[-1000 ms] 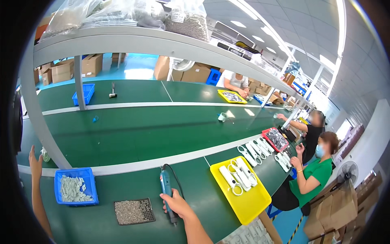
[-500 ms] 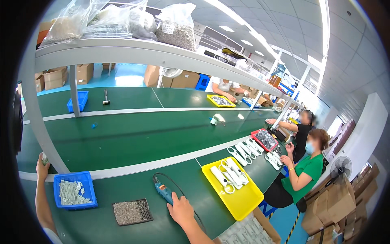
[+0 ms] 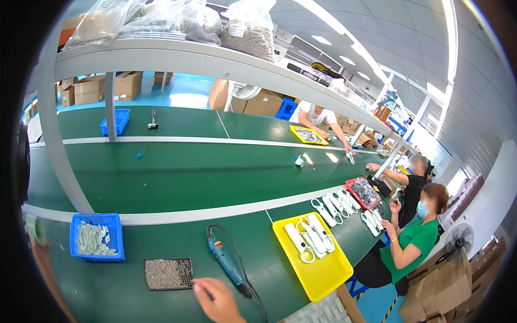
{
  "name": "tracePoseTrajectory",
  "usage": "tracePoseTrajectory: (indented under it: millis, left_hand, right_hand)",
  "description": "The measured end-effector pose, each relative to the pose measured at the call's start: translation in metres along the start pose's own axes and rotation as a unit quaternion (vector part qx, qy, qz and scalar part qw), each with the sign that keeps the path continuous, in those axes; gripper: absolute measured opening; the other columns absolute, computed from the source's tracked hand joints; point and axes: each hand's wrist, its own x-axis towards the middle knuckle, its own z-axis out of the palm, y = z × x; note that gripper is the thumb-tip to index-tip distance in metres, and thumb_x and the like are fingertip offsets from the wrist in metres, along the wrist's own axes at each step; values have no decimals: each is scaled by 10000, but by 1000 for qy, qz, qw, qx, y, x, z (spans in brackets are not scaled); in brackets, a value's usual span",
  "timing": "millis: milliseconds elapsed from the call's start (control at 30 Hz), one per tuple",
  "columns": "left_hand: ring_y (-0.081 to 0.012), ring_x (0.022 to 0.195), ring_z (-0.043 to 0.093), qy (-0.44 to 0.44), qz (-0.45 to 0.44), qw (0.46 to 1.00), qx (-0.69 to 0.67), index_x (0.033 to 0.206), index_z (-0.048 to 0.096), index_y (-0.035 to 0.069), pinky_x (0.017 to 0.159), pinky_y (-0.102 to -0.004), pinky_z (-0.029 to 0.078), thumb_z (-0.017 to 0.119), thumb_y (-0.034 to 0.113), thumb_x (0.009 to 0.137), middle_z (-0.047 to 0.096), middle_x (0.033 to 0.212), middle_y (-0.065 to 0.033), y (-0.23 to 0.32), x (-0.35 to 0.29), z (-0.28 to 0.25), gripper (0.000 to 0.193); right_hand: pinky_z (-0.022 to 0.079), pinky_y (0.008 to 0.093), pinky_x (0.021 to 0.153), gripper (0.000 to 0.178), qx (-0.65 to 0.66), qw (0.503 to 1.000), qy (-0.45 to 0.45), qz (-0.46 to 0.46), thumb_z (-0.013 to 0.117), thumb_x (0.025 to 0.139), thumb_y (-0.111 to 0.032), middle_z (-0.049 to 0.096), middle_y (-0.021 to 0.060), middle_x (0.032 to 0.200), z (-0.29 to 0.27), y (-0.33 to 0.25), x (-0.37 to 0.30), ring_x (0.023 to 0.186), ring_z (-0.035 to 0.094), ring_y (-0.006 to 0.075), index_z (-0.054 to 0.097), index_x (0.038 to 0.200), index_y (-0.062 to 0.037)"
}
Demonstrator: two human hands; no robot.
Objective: Assembling small electronic components into plastic housings using an electric screwdriver on a factory production line.
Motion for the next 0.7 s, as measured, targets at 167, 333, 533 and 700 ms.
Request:
tracePoseTrajectory:
  millis: [167,333,533,700]
  left_hand:
    - [-280,996,577,15,-319,918,-235,1235,458,59,757,-416,513,608,427,835,533,1183,-116,-23,-138,122,564]
    - [-183,912,553,-147,-482,841,-194,1265,441,46,680,-297,434,577,479,821,560,1112,-70,-21,-182,179,635]
    - [-217,1230,411,-290,-424,857,48,1382,296,-11,1031,-352,315,436,166,935,435,1320,-121,-26,-189,193,501]
    - [-262,1270,354,-268,-325,907,11,1420,180,7,1060,-365,274,529,80,876,336,1383,-155,-18,-188,214,651]
  right_hand:
    - [438,345,898,369,276,899,-316,125,564,912,-206,606,142,1075,20,-38,-28,1010,576,245,515,1218,-6]
    - [474,228,598,515,347,787,-407,308,512,941,-244,589,51,993,19,-55,-31,704,552,105,345,1377,-24]
    - [453,209,571,470,282,874,-287,274,444,970,-246,609,45,929,36,-7,-81,659,537,89,360,1393,-59]
    - [452,213,582,392,302,856,-234,348,427,977,-225,613,25,911,16,-35,-59,645,533,87,461,1332,-63]
